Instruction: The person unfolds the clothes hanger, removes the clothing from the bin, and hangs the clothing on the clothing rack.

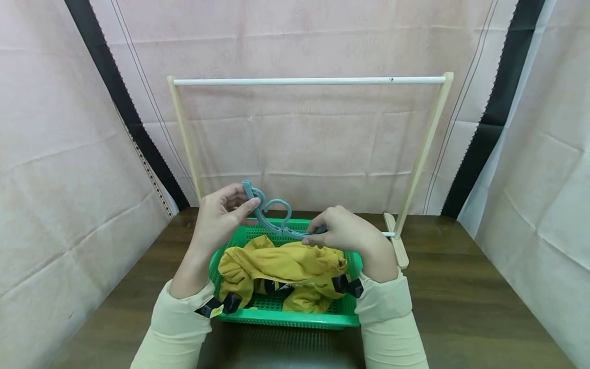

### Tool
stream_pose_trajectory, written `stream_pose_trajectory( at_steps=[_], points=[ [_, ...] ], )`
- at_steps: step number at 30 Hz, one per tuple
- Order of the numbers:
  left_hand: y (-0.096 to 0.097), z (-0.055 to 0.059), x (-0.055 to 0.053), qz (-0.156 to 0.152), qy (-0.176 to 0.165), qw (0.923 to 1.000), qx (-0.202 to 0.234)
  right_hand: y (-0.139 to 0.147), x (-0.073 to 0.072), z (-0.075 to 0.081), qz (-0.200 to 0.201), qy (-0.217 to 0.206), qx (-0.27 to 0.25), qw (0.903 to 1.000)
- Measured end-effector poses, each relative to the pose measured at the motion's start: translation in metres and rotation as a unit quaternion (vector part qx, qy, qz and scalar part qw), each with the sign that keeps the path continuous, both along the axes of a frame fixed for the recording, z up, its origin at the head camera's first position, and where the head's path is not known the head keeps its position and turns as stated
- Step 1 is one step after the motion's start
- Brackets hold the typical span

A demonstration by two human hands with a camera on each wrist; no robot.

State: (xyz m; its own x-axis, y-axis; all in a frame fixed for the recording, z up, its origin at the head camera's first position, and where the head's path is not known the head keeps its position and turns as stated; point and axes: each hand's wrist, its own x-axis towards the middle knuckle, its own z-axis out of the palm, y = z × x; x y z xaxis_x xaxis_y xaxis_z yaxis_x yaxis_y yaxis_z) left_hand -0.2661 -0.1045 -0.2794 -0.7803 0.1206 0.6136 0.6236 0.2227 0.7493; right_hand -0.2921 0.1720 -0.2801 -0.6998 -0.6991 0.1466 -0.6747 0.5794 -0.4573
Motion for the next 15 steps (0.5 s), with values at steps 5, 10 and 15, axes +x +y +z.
stream_pose_trajectory(
  at_steps=[5, 10, 15],
  points=[
    [0.0011, 0.0, -0.0001, -0.003, 0.011, 0.9999, 0.005, -0.0027, 0.0008, -0.0001, 0.005, -0.007, -0.012, 0.9999],
    [0.0032, -0.0026, -0.0006, -0.018, 0.012, 0.9997, 0.008, -0.0079, -0.0004, -0.004, 0.032, -0.042, -0.027, 0.9982],
    [0.0026, -0.0015, -0.0014, -0.031, 0.017, 0.9992, 0.016, -0.0078, -0.0008, -0.0026, 0.036, -0.054, -0.036, 0.9973]
  ],
)
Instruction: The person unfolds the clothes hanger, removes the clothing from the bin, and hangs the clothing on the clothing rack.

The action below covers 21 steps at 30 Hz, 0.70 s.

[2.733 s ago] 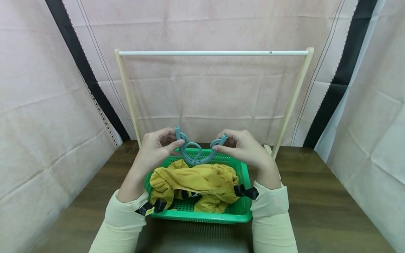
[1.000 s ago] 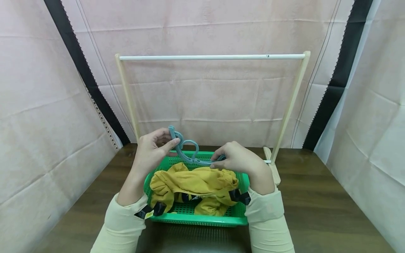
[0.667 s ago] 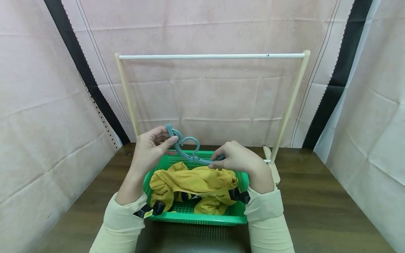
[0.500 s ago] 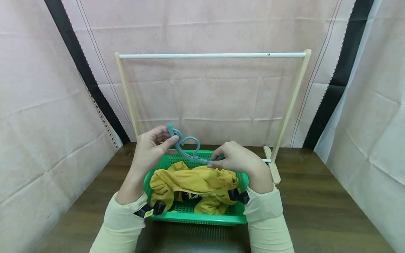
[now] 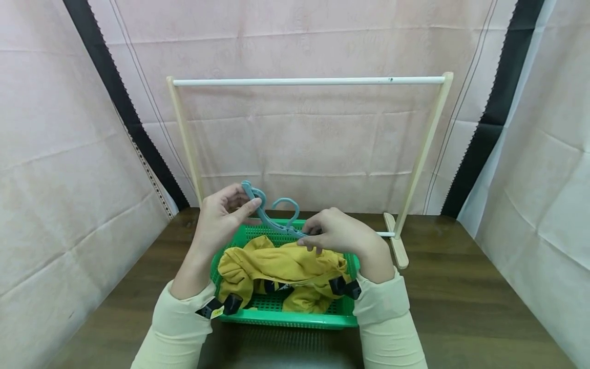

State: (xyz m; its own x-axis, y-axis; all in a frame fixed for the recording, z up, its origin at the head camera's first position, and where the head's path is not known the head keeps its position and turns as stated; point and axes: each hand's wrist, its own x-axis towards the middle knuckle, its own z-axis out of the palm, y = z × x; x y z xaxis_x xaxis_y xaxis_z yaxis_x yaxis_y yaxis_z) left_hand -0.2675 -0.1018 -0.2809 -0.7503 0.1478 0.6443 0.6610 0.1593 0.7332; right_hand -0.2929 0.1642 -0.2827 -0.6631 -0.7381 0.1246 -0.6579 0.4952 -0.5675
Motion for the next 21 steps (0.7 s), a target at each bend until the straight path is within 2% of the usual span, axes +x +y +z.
stream_pose_trajectory(
  at_steps=[11, 21],
  points=[
    [-0.0023, 0.0018, 0.002, -0.008, -0.001, 1.0, 0.002, 0.0034, 0.0031, 0.0038, 0.001, 0.01, -0.001, 1.0],
    [-0.0028, 0.0033, 0.0023, -0.009, -0.005, 0.9999, -0.003, 0.0074, 0.0036, 0.0056, -0.006, 0.046, -0.007, 0.9989]
  ],
)
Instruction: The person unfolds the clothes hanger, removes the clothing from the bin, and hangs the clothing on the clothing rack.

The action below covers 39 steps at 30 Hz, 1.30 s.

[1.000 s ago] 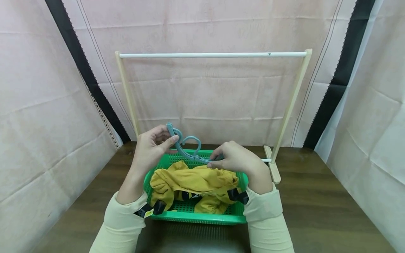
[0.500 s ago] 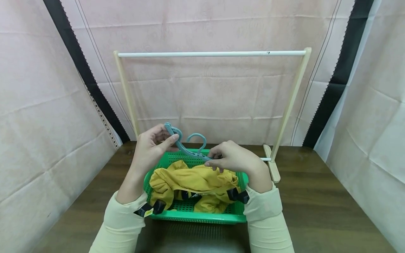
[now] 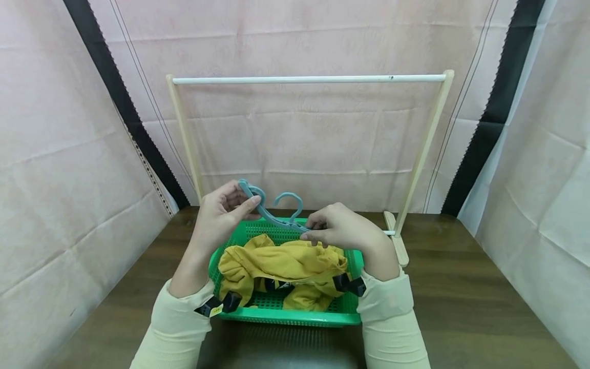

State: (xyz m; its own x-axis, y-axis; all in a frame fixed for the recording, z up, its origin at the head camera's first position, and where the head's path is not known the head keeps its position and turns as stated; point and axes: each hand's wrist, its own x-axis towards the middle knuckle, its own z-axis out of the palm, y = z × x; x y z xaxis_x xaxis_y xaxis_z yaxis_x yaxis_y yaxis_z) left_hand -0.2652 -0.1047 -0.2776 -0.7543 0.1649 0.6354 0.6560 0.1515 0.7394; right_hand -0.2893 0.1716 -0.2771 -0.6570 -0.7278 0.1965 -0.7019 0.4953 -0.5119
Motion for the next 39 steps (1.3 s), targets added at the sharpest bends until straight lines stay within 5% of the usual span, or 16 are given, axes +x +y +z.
stream_pose_trajectory(
  at_steps=[15, 24, 39],
  points=[
    [-0.002, 0.002, -0.001, -0.028, -0.034, 0.999, 0.011, 0.006, -0.003, 0.0, -0.038, 0.014, -0.004, 0.9992],
    [-0.006, 0.003, -0.002, -0.063, -0.086, 0.9943, 0.014, 0.011, -0.001, 0.001, -0.062, 0.005, -0.007, 0.9981],
    [-0.018, 0.001, -0.008, -0.008, -0.123, 0.9864, -0.109, 0.02, 0.0, 0.002, -0.091, -0.038, -0.033, 0.9946]
  ],
)
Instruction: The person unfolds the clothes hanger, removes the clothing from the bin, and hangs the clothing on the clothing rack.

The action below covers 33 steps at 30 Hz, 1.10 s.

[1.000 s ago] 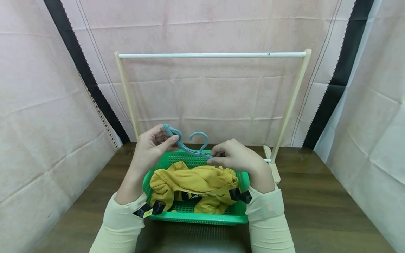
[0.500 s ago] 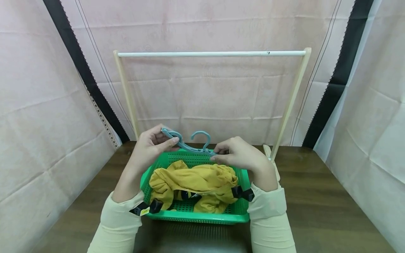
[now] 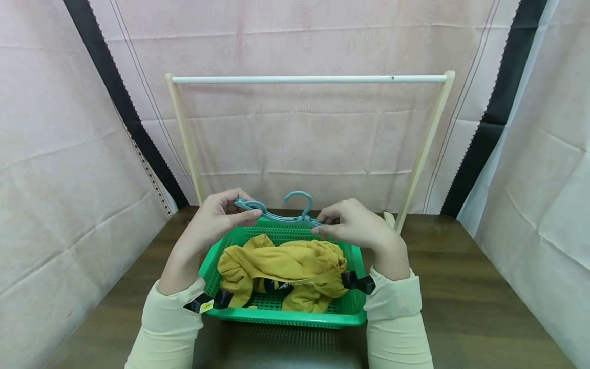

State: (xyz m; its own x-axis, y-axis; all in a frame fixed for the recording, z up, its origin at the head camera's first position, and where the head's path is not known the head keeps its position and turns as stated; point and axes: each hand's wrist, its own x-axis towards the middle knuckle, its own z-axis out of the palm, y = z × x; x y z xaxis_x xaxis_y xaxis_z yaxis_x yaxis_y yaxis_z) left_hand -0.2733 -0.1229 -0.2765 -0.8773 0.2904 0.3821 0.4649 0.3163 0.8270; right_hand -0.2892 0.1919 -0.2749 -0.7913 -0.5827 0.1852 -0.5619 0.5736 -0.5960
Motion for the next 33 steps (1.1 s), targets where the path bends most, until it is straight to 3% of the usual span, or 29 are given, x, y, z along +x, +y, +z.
stream_pose_trajectory(
  at_steps=[7, 13, 16, 21, 33],
  points=[
    [-0.002, -0.001, 0.0, 0.049, 0.017, 0.9956, -0.077, 0.0, 0.001, 0.0, -0.003, 0.015, -0.004, 0.9999],
    [-0.003, -0.004, 0.005, 0.082, 0.012, 0.9796, -0.183, 0.0, 0.003, -0.004, 0.007, 0.012, -0.008, 0.9999],
    [-0.001, -0.005, 0.006, 0.06, 0.015, 0.9745, -0.216, -0.001, 0.003, -0.003, 0.012, 0.017, -0.016, 0.9997],
    [0.004, -0.006, 0.007, 0.001, -0.013, 0.9756, -0.219, -0.002, 0.004, -0.002, 0.021, 0.015, -0.02, 0.9994],
    [0.01, -0.005, 0.009, 0.041, -0.024, 0.9656, -0.256, -0.008, 0.001, 0.001, 0.026, 0.024, -0.001, 0.9994]
  ],
)
